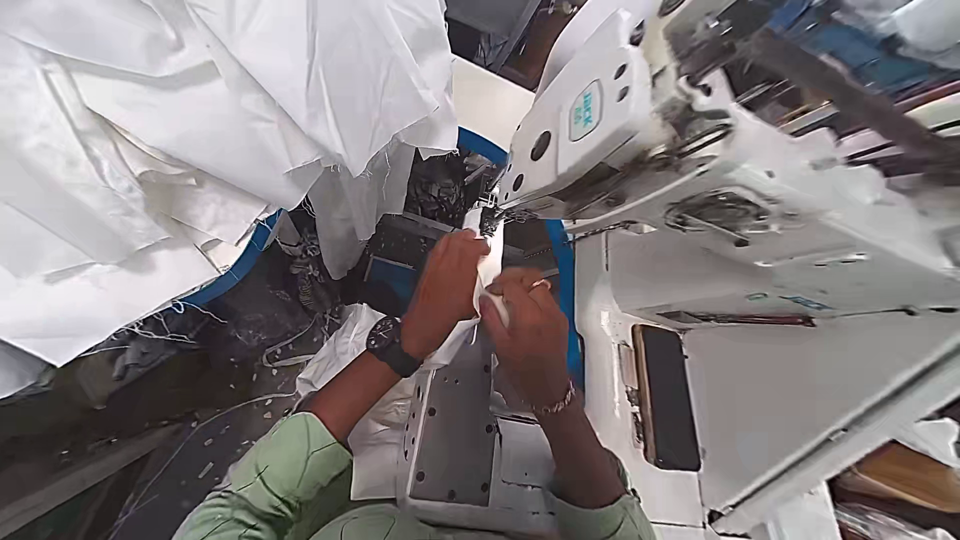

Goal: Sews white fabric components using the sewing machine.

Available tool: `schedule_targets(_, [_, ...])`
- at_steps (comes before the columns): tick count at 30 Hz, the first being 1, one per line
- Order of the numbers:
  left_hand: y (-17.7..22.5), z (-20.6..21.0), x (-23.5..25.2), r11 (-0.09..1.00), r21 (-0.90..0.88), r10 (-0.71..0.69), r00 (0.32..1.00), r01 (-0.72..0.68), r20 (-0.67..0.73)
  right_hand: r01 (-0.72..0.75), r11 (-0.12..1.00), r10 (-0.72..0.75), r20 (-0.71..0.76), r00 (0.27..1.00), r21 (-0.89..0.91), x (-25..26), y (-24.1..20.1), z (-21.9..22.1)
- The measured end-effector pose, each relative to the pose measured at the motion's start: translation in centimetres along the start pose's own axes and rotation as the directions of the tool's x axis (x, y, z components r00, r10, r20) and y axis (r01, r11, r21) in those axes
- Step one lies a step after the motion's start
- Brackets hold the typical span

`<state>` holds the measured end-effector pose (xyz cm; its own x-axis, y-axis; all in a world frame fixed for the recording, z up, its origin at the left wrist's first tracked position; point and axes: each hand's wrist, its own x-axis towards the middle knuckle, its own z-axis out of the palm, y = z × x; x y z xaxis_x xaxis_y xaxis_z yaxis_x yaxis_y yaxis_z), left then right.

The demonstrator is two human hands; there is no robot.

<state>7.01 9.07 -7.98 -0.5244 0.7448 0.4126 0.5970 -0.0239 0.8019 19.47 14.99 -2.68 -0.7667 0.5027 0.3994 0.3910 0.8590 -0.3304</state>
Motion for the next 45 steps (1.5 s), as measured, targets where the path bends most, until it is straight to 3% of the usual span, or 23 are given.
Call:
schedule_targets(2, [1.8,-3.8,-1.9,0.970,-0.087,-0.206,0.961,0.225,0.187,-0.052,0.987,0.065,0.082,0.995,-0.154,-2.5,-0.5,-3.1])
schedule_targets(4, [2.9,-6.9,-4.8,0.937,-0.088,-0.277,0.871,0.339,0.405,-0.170,0.975,0.204,0.274,0.940,-0.141,-5.6,1.5,-4.9])
schedule_targets(6, [3.8,-7.2,-7.3,0.970,-0.005,-0.222,0.897,0.243,0.381,-0.366,0.929,0.267,0.590,0.762,0.051,-7.5,5.8,-5.2])
schedule_targets(7, [3.9,-6.9,-7.9,0.985,0.010,-0.164,0.922,0.171,0.350,-0.413,0.891,0.192,0.669,0.718,0.188,-8.2,7.8,-4.9])
schedule_targets(9, [3.7,-6.8,-7.0,0.998,-0.009,-0.059,0.947,0.065,0.316,-0.252,0.894,-0.035,0.619,0.785,0.371,-7.2,7.7,-5.8])
schedule_targets(11, [2.5,-7.6,-5.4,0.993,-0.083,-0.044,0.905,0.087,0.424,0.107,0.972,-0.195,0.463,0.865,0.210,-6.5,3.1,-7.6])
schedule_targets(12, [1.1,-8.2,-4.5,0.974,-0.154,-0.058,0.843,0.165,0.535,0.211,0.973,-0.233,0.411,0.881,0.098,-6.4,0.8,-8.1])
schedule_targets(14, [-1.9,-9.1,-3.3,0.803,-0.371,-0.060,0.683,0.466,0.728,0.198,0.980,-0.194,0.364,0.911,0.028,-7.0,-1.2,-8.6])
schedule_targets(15, [-2.7,-9.3,-3.2,0.695,-0.460,-0.053,0.677,0.553,0.734,0.133,0.988,-0.151,0.359,0.921,0.073,-7.1,-0.6,-8.5])
schedule_targets(17, [-2.4,-8.9,-4.1,0.609,-0.601,-0.072,0.791,0.517,0.608,-0.076,0.976,-0.015,0.410,0.912,0.204,-7.7,2.1,-8.0])
schedule_targets(19, [-0.2,-7.6,-5.7,0.741,-0.542,-0.113,0.869,0.397,0.482,-0.282,0.929,0.139,0.483,0.865,0.238,-8.5,4.1,-7.7])
schedule_targets(21, [3.1,-7.0,-6.9,0.899,-0.288,-0.187,0.884,0.330,0.428,-0.210,0.973,0.147,0.435,0.888,0.100,-8.1,3.3,-8.7])
schedule_targets(23, [5.4,-6.0,-8.4,0.961,-0.101,-0.219,0.932,0.257,0.290,0.052,0.994,-0.012,0.369,0.929,-0.099,-6.7,0.3,-9.9])
schedule_targets(25, [5.6,-4.4,-9.8,0.992,-0.039,-0.115,0.986,0.121,0.117,0.223,0.959,-0.129,0.429,0.894,-0.175,-5.9,-3.2,-9.8])
schedule_targets(27, [4.4,-3.3,-9.4,1.000,-0.023,0.019,1.000,-0.019,-0.011,0.237,0.964,-0.146,0.511,0.847,-0.117,-5.7,-4.7,-8.0])
schedule_targets(30, [2.5,-1.9,-7.7,0.995,0.015,0.100,0.986,-0.099,-0.133,0.049,0.989,0.060,0.689,0.722,-0.137,-5.2,-3.9,-7.0])
schedule_targets(31, [2.2,-1.6,-7.1,0.996,0.024,0.084,0.986,-0.082,-0.145,0.030,0.980,0.121,0.712,0.691,-0.195,-4.1,-4.3,-7.7])
schedule_targets(34, [3.5,-2.5,-6.9,0.997,0.018,-0.075,0.997,0.075,0.017,0.145,0.966,0.031,0.652,0.757,-0.214,-2.8,-5.6,-9.3])
schedule_targets(36, [4.4,-4.5,-7.1,0.988,-0.034,-0.140,0.972,0.148,0.188,0.069,0.982,0.087,0.746,0.660,-0.176,-2.6,-5.2,-8.5])
schedule_targets(38, [3.5,-4.0,-7.9,0.998,-0.047,-0.022,0.991,0.029,0.130,0.010,0.976,0.175,0.808,0.562,-0.218,-2.1,-4.4,-7.4])
schedule_targets(42, [2.0,-1.8,-7.7,0.984,-0.003,0.179,0.979,-0.180,-0.101,0.139,0.964,0.066,0.713,0.698,-0.225,-1.7,-4.6,-8.7])
schedule_targets(44, [2.3,-2.6,-6.3,0.990,0.060,0.131,0.991,-0.129,-0.041,0.066,0.976,0.118,0.754,0.646,-0.210,-1.1,-3.5,-8.1])
schedule_targets(45, [3.1,-3.5,-6.2,0.998,0.049,0.036,0.995,-0.041,0.094,0.024,0.971,0.174,0.777,0.606,-0.236,-1.1,-3.3,-7.8])
